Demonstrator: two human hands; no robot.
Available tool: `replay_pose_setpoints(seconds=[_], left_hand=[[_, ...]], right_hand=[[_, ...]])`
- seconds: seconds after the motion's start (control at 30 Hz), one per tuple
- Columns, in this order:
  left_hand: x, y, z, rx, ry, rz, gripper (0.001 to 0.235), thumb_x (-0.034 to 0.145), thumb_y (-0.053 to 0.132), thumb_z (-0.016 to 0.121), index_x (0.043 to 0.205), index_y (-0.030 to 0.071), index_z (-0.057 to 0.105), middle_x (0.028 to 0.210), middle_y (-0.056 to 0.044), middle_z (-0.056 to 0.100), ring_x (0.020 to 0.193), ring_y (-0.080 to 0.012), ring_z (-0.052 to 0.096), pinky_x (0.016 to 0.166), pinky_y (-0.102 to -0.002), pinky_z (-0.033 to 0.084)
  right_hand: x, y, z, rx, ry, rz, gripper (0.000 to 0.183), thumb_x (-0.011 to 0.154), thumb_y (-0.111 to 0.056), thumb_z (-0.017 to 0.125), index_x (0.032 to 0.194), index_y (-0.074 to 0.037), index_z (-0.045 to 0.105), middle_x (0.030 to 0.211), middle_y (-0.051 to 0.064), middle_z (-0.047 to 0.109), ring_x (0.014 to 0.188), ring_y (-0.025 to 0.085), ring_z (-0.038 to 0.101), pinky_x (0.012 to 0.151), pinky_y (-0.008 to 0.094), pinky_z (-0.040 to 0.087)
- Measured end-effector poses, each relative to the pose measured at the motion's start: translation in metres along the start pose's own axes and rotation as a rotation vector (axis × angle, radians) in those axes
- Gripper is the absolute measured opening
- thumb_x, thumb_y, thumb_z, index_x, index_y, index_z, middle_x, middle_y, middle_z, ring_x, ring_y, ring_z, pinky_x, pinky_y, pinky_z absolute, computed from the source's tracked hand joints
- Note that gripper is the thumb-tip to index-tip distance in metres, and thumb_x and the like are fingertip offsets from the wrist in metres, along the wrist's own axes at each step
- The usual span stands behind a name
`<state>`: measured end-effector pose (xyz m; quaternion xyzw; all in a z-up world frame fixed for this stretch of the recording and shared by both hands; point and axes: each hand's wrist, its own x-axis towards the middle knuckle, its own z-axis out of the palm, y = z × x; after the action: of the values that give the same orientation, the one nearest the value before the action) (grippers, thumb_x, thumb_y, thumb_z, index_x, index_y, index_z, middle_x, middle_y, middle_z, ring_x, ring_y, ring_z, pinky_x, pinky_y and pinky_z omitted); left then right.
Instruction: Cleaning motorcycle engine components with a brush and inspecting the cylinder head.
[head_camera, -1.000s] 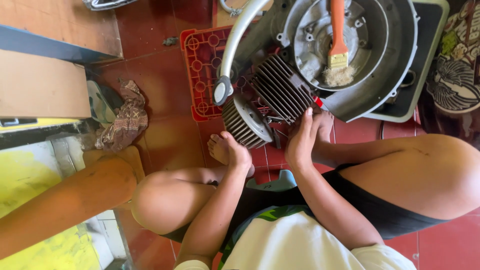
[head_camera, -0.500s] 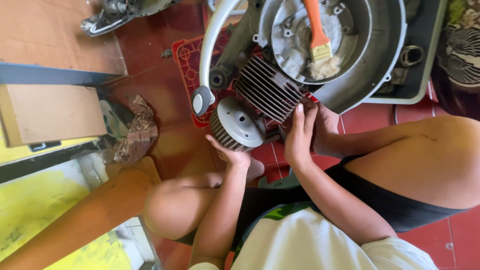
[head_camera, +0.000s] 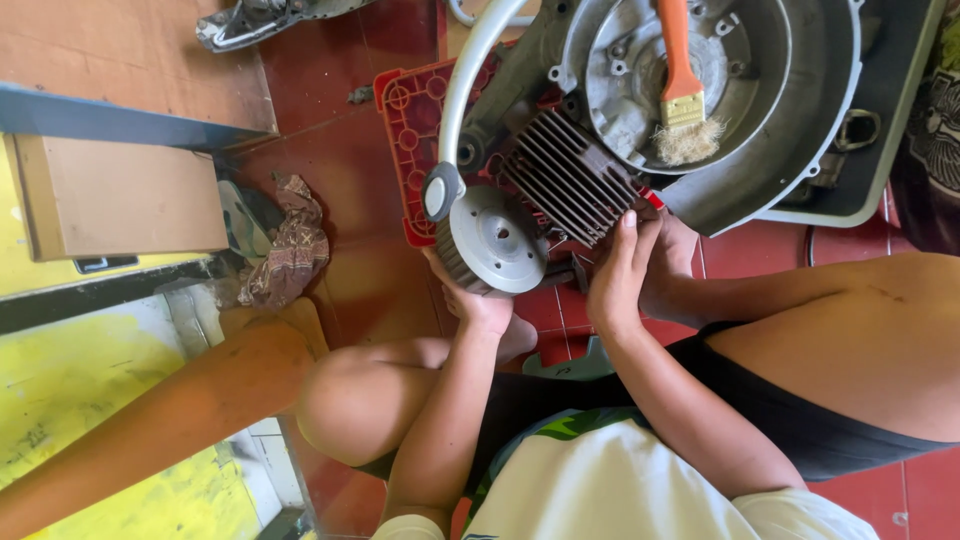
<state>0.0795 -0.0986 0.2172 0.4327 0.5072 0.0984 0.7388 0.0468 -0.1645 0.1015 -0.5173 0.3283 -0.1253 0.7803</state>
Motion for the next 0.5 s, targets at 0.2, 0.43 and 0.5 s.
replay_pose_setpoints(seconds=[0.2,0.43,0.5], left_hand=[[0.103,-0.070,-0.073,0.573,0.006,0.126,0.097,0.097,0.076,0.018,0.159,0.004,0.026,0.167,-0.022,0.017,0.158,-0.0342,0.009,0.124,-0.045,0.003],[0.053,-0.007,-0.063,0.331,0.080,0.072,0.114,0.092,0.077,0.042,0.161,-0.004,-0.001,0.166,-0.032,-0.008,0.154,-0.0489,0.000,0.128,-0.051,-0.009],[0.099,-0.047,-0.098,0.280,0.029,0.053,0.111,0.093,0.077,0.042,0.160,-0.003,0.004,0.166,-0.031,-0.003,0.154,-0.0471,0.004,0.127,-0.050,-0.005]], right_hand=[[0.012,0.038,-0.017,0.030,0.039,0.032,0.027,0.110,-0.044,0.053,0.124,-0.021,0.053,0.077,-0.002,0.045,0.061,0.013,0.055,0.053,0.022,0.044],[-0.010,-0.020,0.006,0.055,-0.046,0.041,0.030,0.111,-0.045,0.047,0.133,-0.024,0.047,0.084,-0.003,0.036,0.067,0.012,0.050,0.068,0.028,0.057],[-0.011,-0.014,0.004,0.064,-0.041,0.045,0.030,0.111,-0.044,0.048,0.133,-0.023,0.046,0.086,-0.003,0.036,0.072,0.012,0.049,0.073,0.029,0.057]])
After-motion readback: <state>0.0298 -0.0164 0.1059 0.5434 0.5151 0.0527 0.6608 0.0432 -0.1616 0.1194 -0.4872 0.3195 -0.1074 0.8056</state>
